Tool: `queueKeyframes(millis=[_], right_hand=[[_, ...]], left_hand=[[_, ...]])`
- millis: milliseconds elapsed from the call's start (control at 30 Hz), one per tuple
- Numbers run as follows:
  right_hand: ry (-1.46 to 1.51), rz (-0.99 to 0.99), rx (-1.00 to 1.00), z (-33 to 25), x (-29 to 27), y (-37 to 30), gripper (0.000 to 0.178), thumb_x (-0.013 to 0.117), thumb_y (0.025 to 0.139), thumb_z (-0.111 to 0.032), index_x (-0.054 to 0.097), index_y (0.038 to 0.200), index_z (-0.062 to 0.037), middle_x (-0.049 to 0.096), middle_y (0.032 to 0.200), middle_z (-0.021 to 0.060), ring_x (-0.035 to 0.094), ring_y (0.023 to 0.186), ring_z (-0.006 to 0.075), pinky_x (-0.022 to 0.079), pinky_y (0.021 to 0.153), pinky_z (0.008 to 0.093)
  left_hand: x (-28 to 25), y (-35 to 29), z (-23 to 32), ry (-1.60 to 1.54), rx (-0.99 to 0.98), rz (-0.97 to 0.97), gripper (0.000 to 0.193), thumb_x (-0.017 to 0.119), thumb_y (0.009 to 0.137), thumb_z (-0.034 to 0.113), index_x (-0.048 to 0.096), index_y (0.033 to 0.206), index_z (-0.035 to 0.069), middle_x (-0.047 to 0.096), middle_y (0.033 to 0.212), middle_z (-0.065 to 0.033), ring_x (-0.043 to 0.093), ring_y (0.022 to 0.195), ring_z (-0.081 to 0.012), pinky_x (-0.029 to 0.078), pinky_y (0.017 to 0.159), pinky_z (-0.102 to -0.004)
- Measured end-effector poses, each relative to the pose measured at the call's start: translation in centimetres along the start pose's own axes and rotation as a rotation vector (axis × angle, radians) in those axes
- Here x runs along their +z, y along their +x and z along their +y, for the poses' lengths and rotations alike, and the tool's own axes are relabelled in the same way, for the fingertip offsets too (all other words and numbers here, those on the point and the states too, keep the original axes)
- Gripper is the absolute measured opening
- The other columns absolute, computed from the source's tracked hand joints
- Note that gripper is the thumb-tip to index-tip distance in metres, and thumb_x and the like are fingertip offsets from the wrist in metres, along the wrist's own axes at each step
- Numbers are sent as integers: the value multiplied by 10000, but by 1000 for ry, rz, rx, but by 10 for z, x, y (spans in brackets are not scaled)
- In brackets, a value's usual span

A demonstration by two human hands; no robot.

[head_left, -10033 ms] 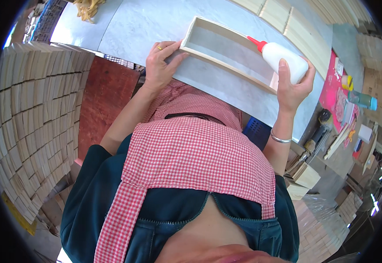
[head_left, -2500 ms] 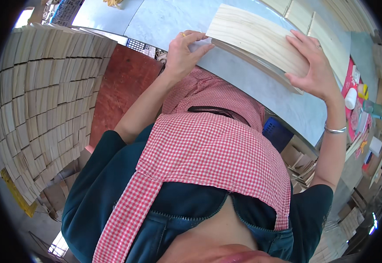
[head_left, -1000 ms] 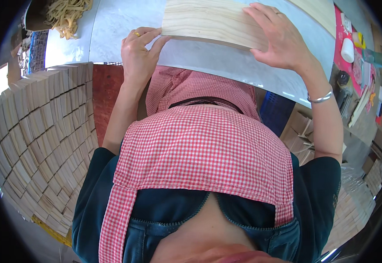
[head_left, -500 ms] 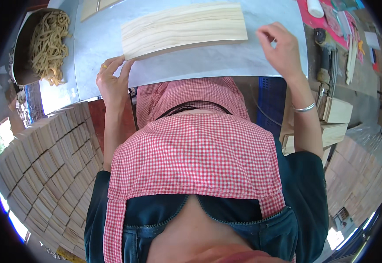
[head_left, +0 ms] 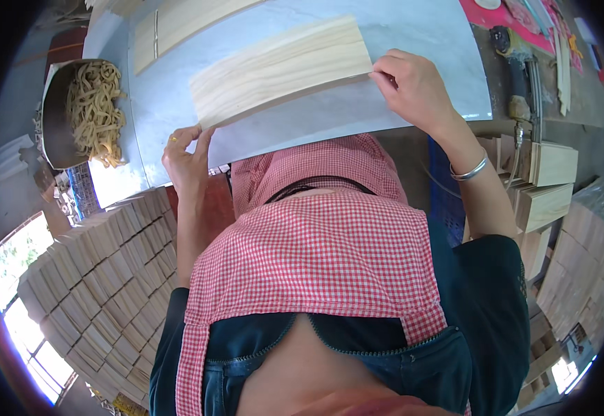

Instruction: Assemble wooden trays by applying glue to the joints and securing them with a pneumatic nail gun.

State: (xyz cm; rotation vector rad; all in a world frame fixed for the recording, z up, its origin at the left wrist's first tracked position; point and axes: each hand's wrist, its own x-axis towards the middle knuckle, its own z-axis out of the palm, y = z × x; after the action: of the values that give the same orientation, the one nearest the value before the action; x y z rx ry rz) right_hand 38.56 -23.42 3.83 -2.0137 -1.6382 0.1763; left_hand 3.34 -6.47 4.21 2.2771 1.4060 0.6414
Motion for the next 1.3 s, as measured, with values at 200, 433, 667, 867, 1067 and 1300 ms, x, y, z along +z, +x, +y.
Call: queueKeyframes(millis=[200, 433, 667, 867, 1067, 1300], right_hand=[[101, -89, -18, 14, -3, 4, 60, 664, 880, -61, 683, 857, -9, 630, 790, 38, 539, 617, 202, 429, 597, 316], [372, 153, 160, 23, -1, 27, 93, 678, 898, -70, 713, 942, 4, 655, 839, 62, 572, 646, 193, 467, 604, 309], [282, 289, 201, 5, 37, 59, 134, 710, 892, -76, 719, 992, 13, 671, 890, 84, 613, 688, 191, 516, 646, 298], [253, 302, 245, 4, 42, 58, 126, 712, 876, -139, 683, 873, -16, 616, 833, 75, 588, 656, 231, 502, 615, 336], [174, 345, 173, 2, 40, 60, 138, 709, 871, -147, 647, 805, -43, 587, 813, 65, 575, 631, 244, 489, 591, 349], [142, 370, 140, 2, 43, 60, 124, 711, 870, -142, 636, 822, -56, 589, 824, 54, 575, 624, 237, 492, 592, 346]], left_hand=[[-6, 0, -4, 29, 14, -53, 199, 825, 822, 130, 754, 942, -12, 716, 965, -87, 644, 827, -212, 515, 749, -311], [-23, 31, 65, 224, 245, -151, 281, 816, 816, 135, 705, 1066, 65, 666, 1175, -87, 625, 1041, -245, 495, 914, -358], [80, 66, 138, 101, 707, -259, 498, 866, 697, 430, 612, 969, 97, 488, 1457, -221, 465, 1316, -386, 303, 1134, -545], [105, 77, 146, 35, 690, -368, 494, 883, 623, 347, 569, 899, 83, 502, 1419, -202, 484, 1255, -373, 310, 1116, -523], [113, 71, 147, -14, 659, -292, 500, 875, 586, 305, 546, 886, 79, 512, 1390, -192, 486, 1239, -368, 327, 1093, -513], [110, 73, 142, -91, 628, -324, 487, 871, 633, 306, 605, 965, 70, 538, 1369, -206, 493, 1238, -363, 324, 1104, -526]])
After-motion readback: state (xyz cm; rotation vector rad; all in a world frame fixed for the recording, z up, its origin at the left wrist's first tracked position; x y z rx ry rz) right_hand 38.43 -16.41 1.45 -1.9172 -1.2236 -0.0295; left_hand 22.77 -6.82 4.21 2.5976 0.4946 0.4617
